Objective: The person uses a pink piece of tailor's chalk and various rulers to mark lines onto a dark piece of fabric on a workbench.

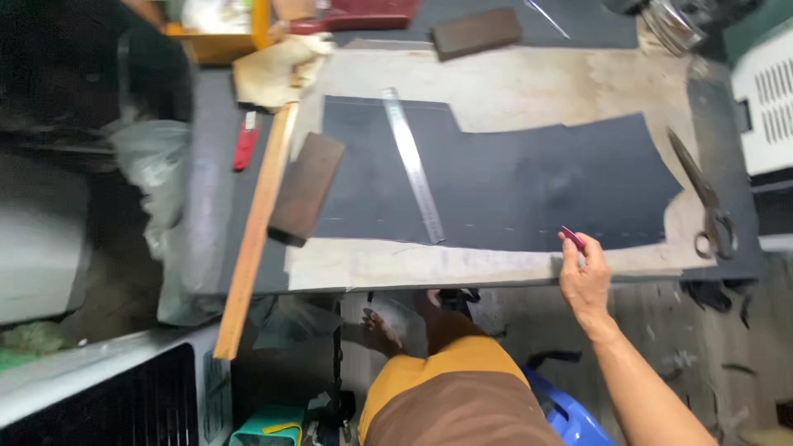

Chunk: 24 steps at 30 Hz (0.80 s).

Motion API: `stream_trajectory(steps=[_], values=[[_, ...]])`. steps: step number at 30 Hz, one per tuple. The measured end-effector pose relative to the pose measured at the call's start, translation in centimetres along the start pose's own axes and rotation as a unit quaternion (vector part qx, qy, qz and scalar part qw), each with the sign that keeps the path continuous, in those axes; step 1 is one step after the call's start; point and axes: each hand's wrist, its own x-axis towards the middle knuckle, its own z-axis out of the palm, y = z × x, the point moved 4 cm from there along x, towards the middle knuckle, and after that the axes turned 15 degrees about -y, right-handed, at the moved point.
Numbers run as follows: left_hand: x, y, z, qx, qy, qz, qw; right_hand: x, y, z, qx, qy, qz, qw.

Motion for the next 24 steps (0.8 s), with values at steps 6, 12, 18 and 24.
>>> stream_trajectory(steps=[6, 12, 18, 24], values=[[14.0, 19.5, 10.3, -0.011, -0.101, 0.054, 0.993, 3.1, 1.3, 0.3, 0.036, -0.020, 0.028, 0.999], [29.9, 32.7, 20.5, -0.005, -0.225, 0.300, 0.927, 8.6, 2.9, 2.4, 0.036, 0.000, -0.119, 0.992], [32.9, 34.8, 25.5, 0.177, -0.366, 0.282, 0.869, 13.7, 2.0, 2.3, 0.067, -0.024, -0.160, 0.985], [31.5, 36.1, 26.7, 0.174, -0.425, 0.282, 0.842, 16.9, 2.4, 2.6, 0.084, -0.040, -0.195, 0.976]])
